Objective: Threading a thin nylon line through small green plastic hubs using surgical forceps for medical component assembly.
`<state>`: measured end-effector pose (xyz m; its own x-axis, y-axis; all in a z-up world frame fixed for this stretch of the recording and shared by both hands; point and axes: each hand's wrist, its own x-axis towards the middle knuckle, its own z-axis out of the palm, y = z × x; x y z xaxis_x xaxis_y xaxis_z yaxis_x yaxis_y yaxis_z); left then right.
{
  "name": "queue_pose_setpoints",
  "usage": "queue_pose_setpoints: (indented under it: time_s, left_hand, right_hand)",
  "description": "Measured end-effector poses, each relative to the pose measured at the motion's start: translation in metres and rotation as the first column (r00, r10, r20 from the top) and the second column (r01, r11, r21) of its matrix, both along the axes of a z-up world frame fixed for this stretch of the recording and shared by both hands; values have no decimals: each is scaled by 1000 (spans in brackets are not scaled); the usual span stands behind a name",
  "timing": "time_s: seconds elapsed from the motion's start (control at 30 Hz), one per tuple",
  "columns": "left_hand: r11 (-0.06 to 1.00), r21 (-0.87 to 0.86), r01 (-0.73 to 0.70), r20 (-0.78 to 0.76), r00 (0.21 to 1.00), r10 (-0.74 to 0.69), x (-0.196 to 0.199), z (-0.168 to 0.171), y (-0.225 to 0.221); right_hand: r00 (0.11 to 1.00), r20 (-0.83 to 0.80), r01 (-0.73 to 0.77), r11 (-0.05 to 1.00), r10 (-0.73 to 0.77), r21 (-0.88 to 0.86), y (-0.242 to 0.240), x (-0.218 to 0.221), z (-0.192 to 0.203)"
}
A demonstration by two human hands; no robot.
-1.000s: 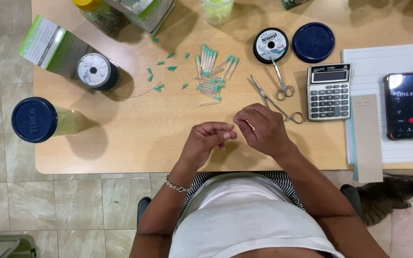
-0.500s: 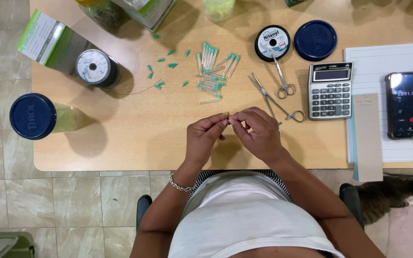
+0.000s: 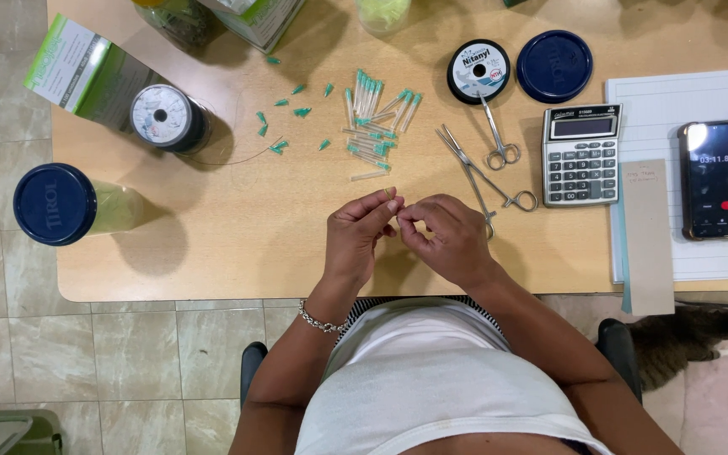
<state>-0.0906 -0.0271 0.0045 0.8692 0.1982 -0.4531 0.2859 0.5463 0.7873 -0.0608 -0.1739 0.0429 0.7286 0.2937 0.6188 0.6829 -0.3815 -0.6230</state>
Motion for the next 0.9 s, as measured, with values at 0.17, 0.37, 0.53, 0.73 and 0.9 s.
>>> queue_pose_setpoints:
  time_s: [0.17,0.37,0.53,0.73,0.9]
  left_hand:
    - [999,-34,8,21,1000,-7,3,-2,11]
    - [964,-108,242,53,970,-238,-1,4,17]
    - [919,-31,393,73,918,-390,-2,7,27]
    - [808,148,571,22,814,-580,-1,20,36]
    - [773,269,575,-45,809,-586,5,29,40]
  right_hand:
    - [988,-142,-64,998,61,-14,-12,-5,-8]
    - [718,-624,-141,943,307,302,-33,12,-14]
    - [538,-695,-319,879,477,355,-38,25,4]
    - [568,-687,-470,864,453,181,-36,28,31]
    - [707,-591,-421,903,388,88,-33,24,26]
